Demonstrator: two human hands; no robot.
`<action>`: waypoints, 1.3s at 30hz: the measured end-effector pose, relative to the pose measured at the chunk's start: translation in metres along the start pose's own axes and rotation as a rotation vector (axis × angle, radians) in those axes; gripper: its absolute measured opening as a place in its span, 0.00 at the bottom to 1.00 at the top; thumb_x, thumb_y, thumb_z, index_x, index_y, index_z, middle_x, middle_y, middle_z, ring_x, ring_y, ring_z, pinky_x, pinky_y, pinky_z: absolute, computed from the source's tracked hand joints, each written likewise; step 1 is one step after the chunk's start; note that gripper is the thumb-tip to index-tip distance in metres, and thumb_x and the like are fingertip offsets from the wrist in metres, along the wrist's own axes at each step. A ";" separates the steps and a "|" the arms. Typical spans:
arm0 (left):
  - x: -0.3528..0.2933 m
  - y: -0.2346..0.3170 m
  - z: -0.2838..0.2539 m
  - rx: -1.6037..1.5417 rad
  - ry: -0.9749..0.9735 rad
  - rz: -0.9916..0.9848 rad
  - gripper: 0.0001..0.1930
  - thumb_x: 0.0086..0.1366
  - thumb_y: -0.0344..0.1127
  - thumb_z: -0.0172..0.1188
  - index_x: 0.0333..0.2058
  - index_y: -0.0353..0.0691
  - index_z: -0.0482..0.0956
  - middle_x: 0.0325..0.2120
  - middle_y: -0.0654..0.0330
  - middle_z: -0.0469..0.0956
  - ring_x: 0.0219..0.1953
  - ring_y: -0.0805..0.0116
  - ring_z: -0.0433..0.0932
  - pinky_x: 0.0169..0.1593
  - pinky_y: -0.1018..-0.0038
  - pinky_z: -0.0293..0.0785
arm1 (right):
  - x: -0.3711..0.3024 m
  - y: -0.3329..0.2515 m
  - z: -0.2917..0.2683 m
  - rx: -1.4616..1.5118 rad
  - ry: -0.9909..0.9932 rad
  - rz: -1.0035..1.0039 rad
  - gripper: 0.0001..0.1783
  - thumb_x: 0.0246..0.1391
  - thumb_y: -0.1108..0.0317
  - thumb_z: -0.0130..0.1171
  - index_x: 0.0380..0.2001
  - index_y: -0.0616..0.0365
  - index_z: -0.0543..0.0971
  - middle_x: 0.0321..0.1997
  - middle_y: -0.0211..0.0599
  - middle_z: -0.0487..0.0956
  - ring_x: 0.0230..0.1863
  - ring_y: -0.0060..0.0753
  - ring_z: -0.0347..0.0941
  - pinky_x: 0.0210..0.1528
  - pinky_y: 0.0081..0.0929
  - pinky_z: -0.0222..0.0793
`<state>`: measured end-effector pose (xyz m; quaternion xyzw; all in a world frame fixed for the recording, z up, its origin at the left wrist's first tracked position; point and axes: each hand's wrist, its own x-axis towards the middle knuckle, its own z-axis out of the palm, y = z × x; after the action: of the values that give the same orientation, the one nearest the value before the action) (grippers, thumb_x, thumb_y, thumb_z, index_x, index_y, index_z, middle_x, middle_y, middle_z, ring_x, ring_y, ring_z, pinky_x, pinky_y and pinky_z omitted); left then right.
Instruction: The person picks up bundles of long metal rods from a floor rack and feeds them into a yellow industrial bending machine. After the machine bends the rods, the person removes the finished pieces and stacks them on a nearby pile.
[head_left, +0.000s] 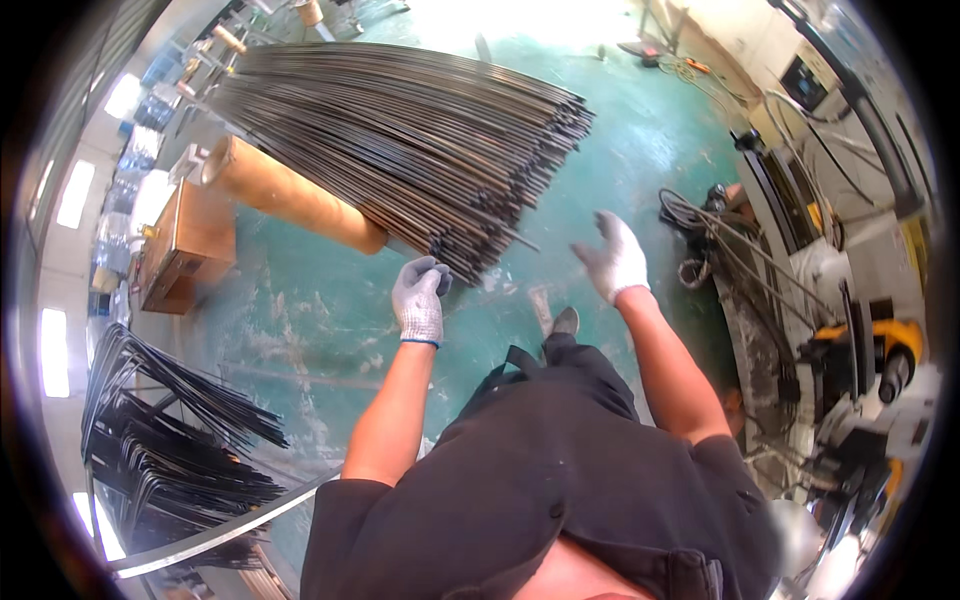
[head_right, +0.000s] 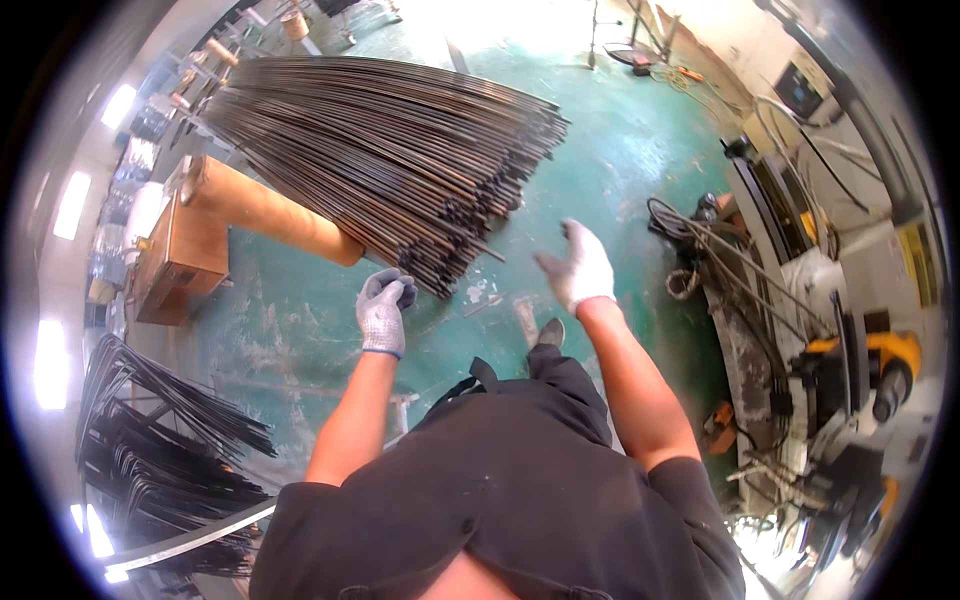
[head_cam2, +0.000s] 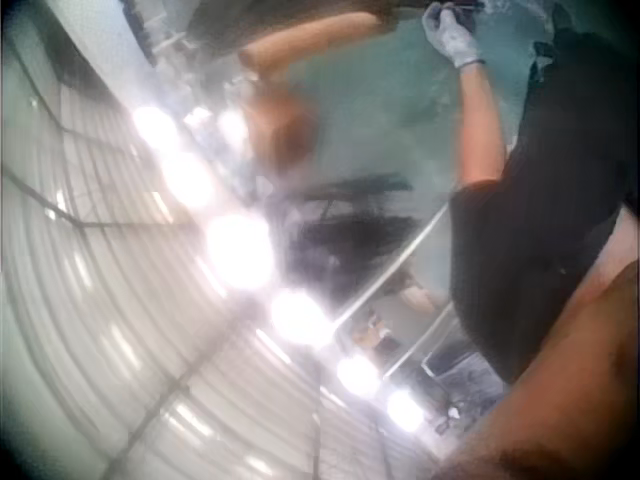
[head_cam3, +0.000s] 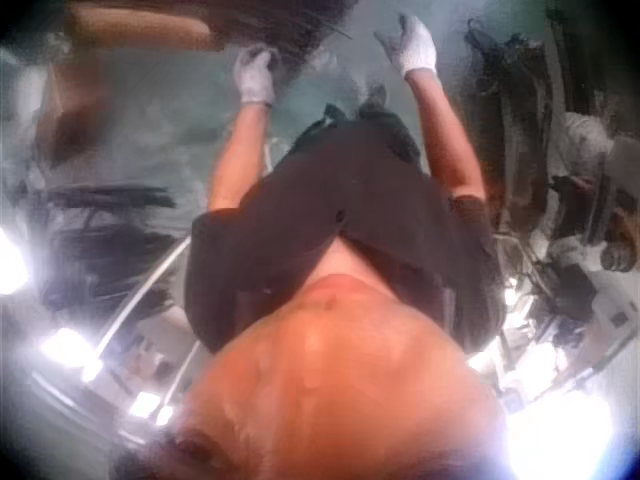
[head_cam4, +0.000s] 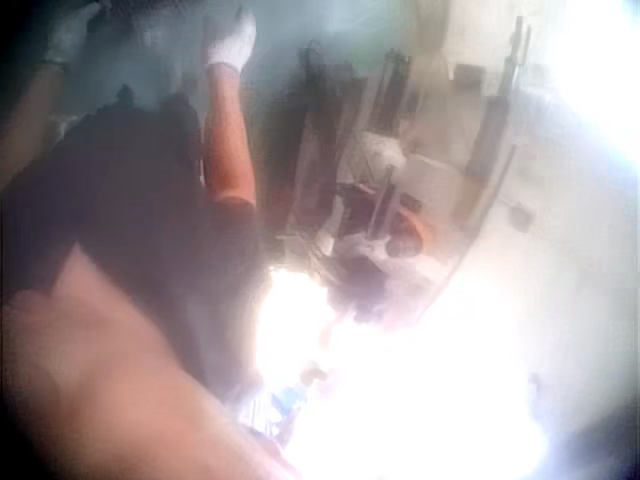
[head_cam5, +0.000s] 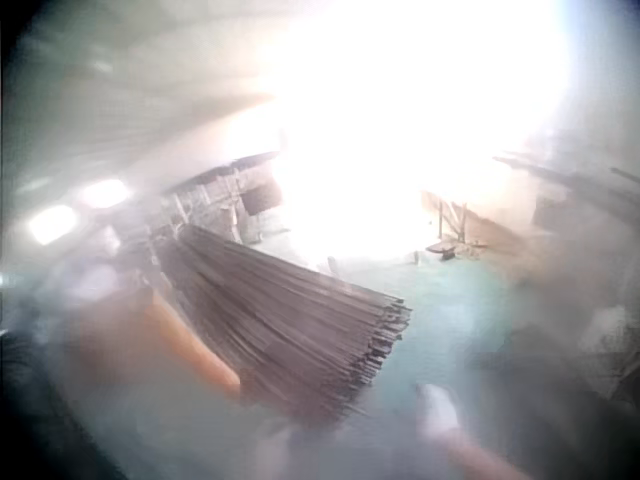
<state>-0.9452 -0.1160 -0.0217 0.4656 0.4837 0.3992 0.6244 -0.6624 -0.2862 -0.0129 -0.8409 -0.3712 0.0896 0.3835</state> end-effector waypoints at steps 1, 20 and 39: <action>0.010 0.009 0.007 -0.017 0.010 0.027 0.11 0.67 0.22 0.56 0.48 0.31 0.77 0.37 0.53 0.84 0.34 0.66 0.84 0.44 0.71 0.82 | 0.030 -0.033 0.011 -0.014 -0.028 -0.102 0.40 0.49 0.54 0.76 0.61 0.62 0.75 0.58 0.53 0.81 0.61 0.55 0.76 0.63 0.44 0.72; 0.168 0.025 0.040 -0.069 -0.045 -0.101 0.12 0.69 0.26 0.57 0.50 0.32 0.77 0.37 0.54 0.85 0.34 0.68 0.84 0.38 0.75 0.81 | 0.226 -0.161 0.145 -0.499 -0.535 -0.188 0.22 0.58 0.50 0.67 0.39 0.61 0.87 0.43 0.56 0.86 0.47 0.55 0.84 0.52 0.45 0.79; 0.196 0.042 0.036 -0.047 -0.198 -0.315 0.13 0.70 0.30 0.59 0.51 0.33 0.77 0.36 0.54 0.84 0.29 0.70 0.82 0.33 0.76 0.79 | 0.285 -0.159 0.126 0.003 -0.993 0.225 0.25 0.51 0.49 0.73 0.36 0.64 0.86 0.31 0.41 0.86 0.32 0.31 0.81 0.39 0.33 0.76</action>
<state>-0.8706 0.0737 -0.0235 0.4064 0.4775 0.2599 0.7344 -0.6039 0.0524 0.0520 -0.7311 -0.4156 0.5198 0.1502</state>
